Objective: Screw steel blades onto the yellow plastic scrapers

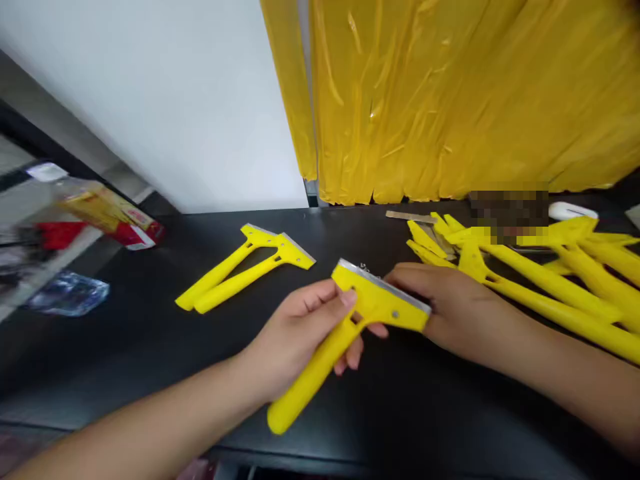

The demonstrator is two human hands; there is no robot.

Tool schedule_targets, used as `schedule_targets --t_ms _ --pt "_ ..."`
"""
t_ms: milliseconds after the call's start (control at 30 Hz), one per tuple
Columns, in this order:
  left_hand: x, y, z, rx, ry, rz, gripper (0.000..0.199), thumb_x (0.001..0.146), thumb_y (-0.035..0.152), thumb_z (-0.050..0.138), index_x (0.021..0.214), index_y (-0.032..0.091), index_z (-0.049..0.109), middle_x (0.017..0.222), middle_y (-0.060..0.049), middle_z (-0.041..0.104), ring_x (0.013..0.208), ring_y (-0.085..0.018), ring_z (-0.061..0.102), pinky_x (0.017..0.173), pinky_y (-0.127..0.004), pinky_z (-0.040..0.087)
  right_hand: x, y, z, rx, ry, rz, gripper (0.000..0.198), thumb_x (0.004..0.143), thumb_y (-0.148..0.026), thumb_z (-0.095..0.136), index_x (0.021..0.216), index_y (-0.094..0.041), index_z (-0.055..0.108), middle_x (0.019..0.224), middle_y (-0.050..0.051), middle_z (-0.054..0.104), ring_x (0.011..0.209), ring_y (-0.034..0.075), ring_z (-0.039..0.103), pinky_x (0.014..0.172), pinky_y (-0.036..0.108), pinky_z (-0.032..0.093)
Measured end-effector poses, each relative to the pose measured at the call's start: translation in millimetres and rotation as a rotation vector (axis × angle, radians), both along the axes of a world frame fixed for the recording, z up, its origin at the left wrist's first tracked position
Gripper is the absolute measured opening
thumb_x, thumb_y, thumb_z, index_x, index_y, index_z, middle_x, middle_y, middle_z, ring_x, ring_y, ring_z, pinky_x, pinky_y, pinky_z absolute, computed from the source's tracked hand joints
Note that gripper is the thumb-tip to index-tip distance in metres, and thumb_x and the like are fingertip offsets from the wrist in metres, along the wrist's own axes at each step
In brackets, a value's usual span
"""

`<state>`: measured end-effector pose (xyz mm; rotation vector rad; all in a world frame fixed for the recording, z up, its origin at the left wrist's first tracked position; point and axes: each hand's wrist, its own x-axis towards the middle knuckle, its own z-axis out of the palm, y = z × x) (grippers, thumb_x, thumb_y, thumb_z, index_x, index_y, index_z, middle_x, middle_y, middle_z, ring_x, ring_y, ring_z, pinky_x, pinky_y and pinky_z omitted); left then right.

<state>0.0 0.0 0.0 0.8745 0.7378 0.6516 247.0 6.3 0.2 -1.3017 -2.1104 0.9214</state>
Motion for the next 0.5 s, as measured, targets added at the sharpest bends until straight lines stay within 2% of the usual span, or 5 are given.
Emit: schedule_targets --t_ms 100,200,300,500 --pt "-1 -11 3.6 -0.040 0.019 -0.170 0.033 0.106 0.047 0.072 0.105 0.014 0.074 0.104 -0.014 0.084 0.061 -0.008 0.069 0.052 -0.014 0.053 -6 -6 10 -0.358 0.233 -0.034 0.021 0.098 -0.042 0.069 0.093 -0.023 0.077 0.083 0.001 0.076 0.075 0.018 0.068 0.067 0.030 0.048" --pt "-1 -15 5.7 -0.068 0.053 -0.229 0.031 0.103 0.045 0.077 0.106 0.014 0.076 0.102 -0.013 0.084 0.063 -0.008 0.067 0.055 -0.013 0.052 -10 -8 13 -0.625 0.429 -0.018 0.027 0.091 -0.048 0.081 0.090 -0.022 0.076 0.079 0.001 0.077 0.071 0.018 0.069 0.065 0.028 0.050" --pt "-2 -14 5.7 -0.076 0.070 -0.216 0.029 0.102 0.043 0.079 0.106 0.014 0.076 0.101 -0.012 0.084 0.063 -0.008 0.067 0.055 -0.014 0.053 -8 -8 12 -0.767 0.510 -0.012 0.035 0.084 -0.053 0.089 0.088 -0.020 0.077 0.077 0.001 0.076 0.068 0.016 0.067 0.062 0.026 0.046" --pt "-2 -7 2.5 -0.037 0.081 -0.175 0.030 0.101 0.044 0.079 0.106 0.015 0.078 0.098 -0.010 0.083 0.063 -0.008 0.067 0.055 -0.015 0.053 1 -6 8 -0.891 0.609 -0.001 0.048 0.094 -0.063 0.078 0.106 -0.017 0.079 0.085 0.010 0.080 0.072 0.019 0.070 0.060 0.026 0.040"
